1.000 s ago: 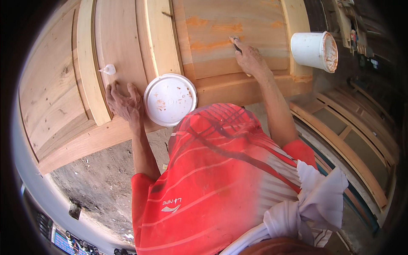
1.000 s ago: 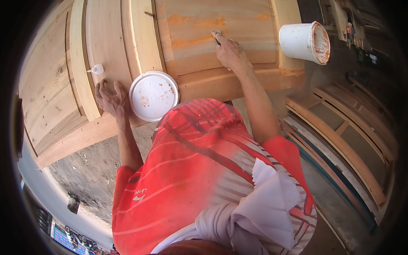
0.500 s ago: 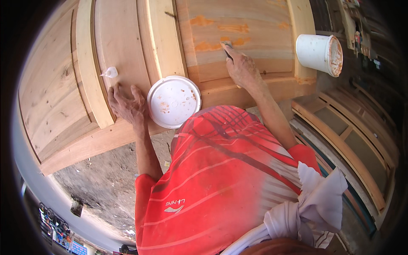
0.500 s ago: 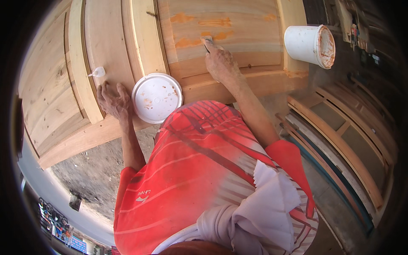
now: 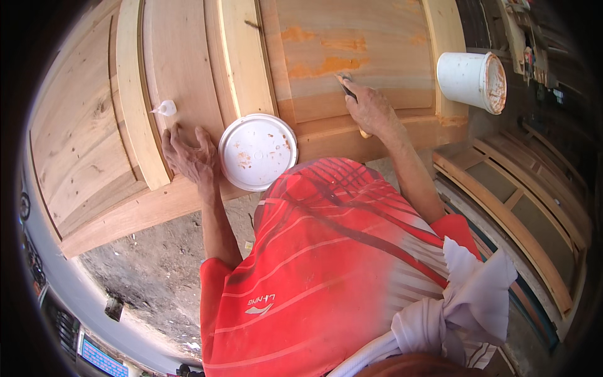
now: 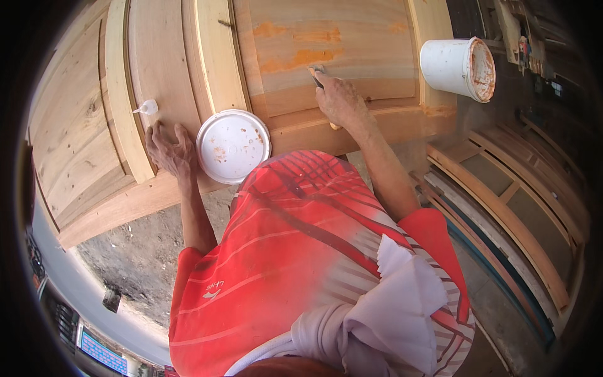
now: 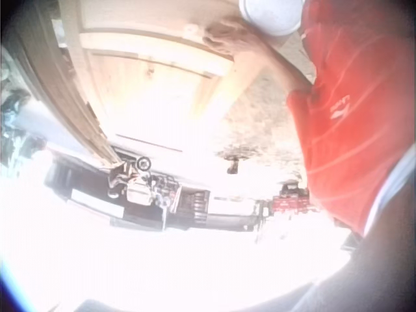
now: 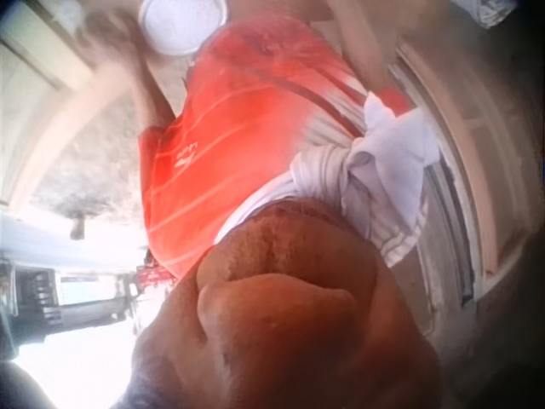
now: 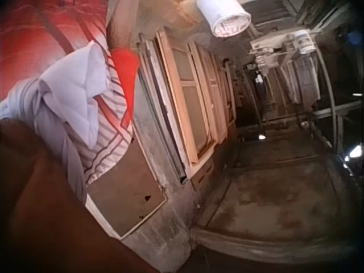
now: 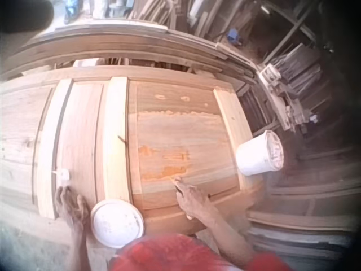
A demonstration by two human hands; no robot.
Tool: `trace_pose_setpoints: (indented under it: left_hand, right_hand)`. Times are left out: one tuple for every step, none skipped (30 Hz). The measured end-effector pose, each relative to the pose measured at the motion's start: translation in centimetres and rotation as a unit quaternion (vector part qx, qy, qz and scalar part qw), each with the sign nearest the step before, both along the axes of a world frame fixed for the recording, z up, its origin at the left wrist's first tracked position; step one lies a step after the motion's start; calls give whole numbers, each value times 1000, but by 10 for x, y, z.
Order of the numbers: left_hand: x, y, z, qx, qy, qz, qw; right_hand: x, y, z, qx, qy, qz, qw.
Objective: The person holds a bucket of orange wood filler in one hand and uses a putty knife in the other to apply the filler to a wooden door. They repeatedly scoop filler from the bucket and spread it across the door's surface, focusing on filling gaps and imperfections.
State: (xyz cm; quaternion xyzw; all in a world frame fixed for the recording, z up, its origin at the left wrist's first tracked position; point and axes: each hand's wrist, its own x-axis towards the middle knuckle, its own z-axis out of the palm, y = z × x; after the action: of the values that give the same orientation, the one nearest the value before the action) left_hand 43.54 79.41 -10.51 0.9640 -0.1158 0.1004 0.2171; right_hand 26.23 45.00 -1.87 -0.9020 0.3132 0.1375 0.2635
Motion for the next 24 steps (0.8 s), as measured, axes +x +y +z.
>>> trace_pose_setpoints:
  left_hand:
    - [1, 0, 0, 2, -1, 9, 1000]
    - [2, -6, -1, 0, 0, 15, 1000]
    - [0, -6, 0, -7, 3, 9, 1000]
    - [-1, -6, -1, -14, 7, 4, 1000]
    - [3, -4, 1, -20, 7, -2, 1000]
    - [7, -6, 1, -10, 3, -1, 1000]
    - [7, -6, 0, 0, 0, 0, 1000]
    - [1, -3, 1, 15, 4, -2, 1000]
    - [2, -6, 0, -3, -19, -6, 1000]
    - [3, -4, 1, 5, -17, 1, 1000]
    - [5, -4, -2, 7, -12, 8, 1000]
    - [2, -1, -2, 16, -4, 12, 1000]
    - [-2, -1, -3, 1, -2, 1, 1000]
    - [-1, -2, -2, -13, -6, -8, 1000]
    - [4, -3, 0, -30, -12, -17, 999]
    - [6, -3, 0, -22, -12, -19, 1000]
    - [4, -2, 0, -14, -11, -15, 1000]
    - [3, -3, -1, -8, -10, -11, 1000]
    - [4, -4, 0, -8, -13, -4, 1000]
    - [3, -6, 2, -8, -12, -2, 1000]
    - [1, -8, 3, -7, -11, -1, 1000]
    - [2, -8, 2, -4, -13, 0, 1000]
    - [1, -6, 0, 0, -15, 0, 1000]
    - [2, -5, 1, 6, -18, -1, 1000]
  right_hand:
    - [4, 1, 4, 12, 6, -8, 1000]
    - [8, -3, 1, -1, -15, -7, 1000]
    - [11, -4, -9, -6, -32, -6, 999]
    - [8, -3, -16, -11, -50, -5, 999]
    - [-1, 5, -19, -12, -18, -1, 1000]
    - [-3, 7, -22, -21, 5, 9, 1000]
    - [0, 4, -23, -30, 29, 18, 999]
    - [-2, 2, -21, -25, 25, 41, 999]
    - [-2, -2, -18, -21, 21, 64, 998]
    - [1, -6, -15, -16, 18, 86, 996]
    - [8, -13, -5, -50, 27, 102, 993]
    - [16, -18, 7, -78, 39, 116, 989]
    - [19, -23, 11, -105, 51, 130, 985]
    - [14, -36, 2, -103, 57, 135, 984]
    - [4, -57, -7, -102, 63, 139, 983]
    - [-7, -73, -9, -102, 69, 144, 982]
    - [-16, -83, -1, -99, 99, 134, 981]
    - [-27, -92, 8, -98, 130, 125, 979]
    - [-32, -96, 13, -98, 162, 116, 975]
    - [-35, -95, 16, -101, 143, 113, 978]
    - [-38, -95, 20, -105, 125, 110, 980]
    - [-40, -95, 22, -108, 107, 107, 983]
    - [-42, -91, 17, -105, 55, 93, 989]
    - [-40, -82, 6, -101, 1, 78, 992]
